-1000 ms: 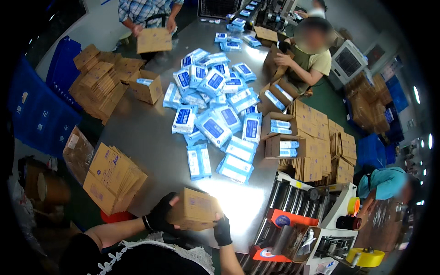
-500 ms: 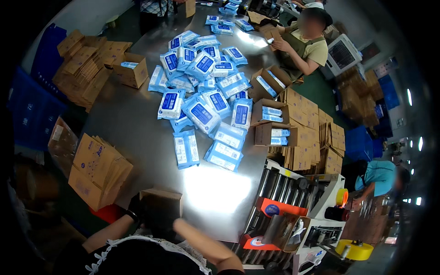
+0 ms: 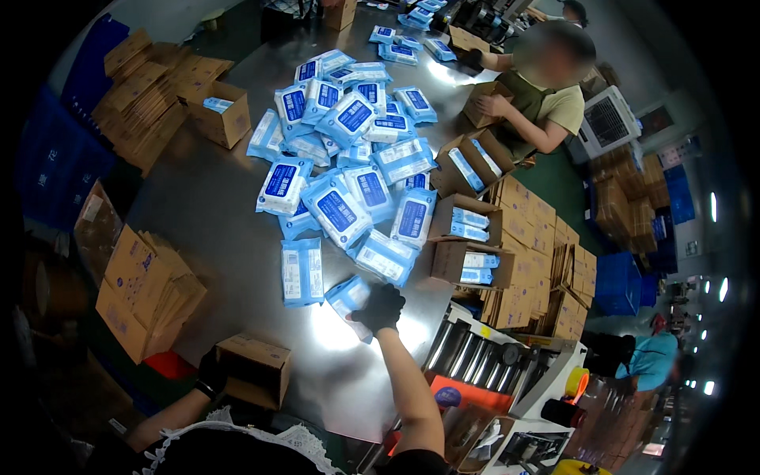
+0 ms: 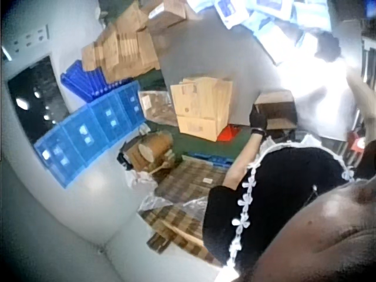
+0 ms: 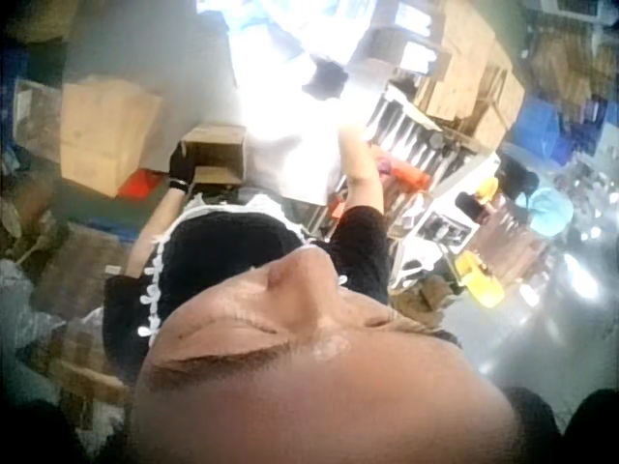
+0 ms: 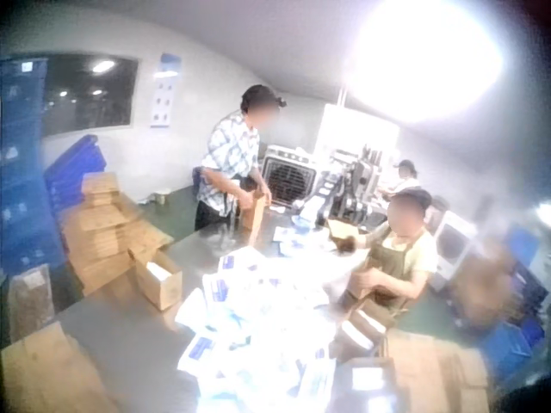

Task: The person packs blue packets of wet wipes into brown cardboard boxes by hand on a stainless steel work table. The person folds open the boxes and places two packets into each box.

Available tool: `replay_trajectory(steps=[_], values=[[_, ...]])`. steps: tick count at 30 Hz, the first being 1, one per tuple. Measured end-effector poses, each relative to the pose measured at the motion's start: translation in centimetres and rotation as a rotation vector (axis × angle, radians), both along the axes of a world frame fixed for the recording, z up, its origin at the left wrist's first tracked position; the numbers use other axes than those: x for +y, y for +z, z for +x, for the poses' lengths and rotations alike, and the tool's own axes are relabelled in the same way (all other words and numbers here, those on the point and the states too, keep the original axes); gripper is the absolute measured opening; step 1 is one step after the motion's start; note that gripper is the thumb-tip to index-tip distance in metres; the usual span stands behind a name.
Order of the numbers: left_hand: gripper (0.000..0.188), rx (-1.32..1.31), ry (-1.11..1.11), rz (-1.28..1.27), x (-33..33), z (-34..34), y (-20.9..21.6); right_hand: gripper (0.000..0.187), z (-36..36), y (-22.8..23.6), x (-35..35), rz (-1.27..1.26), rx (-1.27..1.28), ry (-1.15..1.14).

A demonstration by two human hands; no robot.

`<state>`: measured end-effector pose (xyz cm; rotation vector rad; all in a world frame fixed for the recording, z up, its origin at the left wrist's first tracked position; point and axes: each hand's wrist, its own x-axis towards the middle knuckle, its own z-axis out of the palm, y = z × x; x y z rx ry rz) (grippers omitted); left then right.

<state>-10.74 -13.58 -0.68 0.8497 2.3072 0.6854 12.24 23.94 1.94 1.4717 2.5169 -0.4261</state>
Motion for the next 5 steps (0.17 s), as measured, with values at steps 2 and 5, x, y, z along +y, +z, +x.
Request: replay_trajectory(steps=[2, 5], values=[[0.036, -0.012, -0.001, 0.019, 0.5, 0.1, 0.3, 0.064, 0.9, -1.0, -1.0, 0.070, 0.303, 0.051], [0.039, 0.016, 0.027, 0.018, 1.2, 0.4, 1.9, 0.063, 0.4, -0.8, -3.4, -0.096, 0.220, 0.105]])
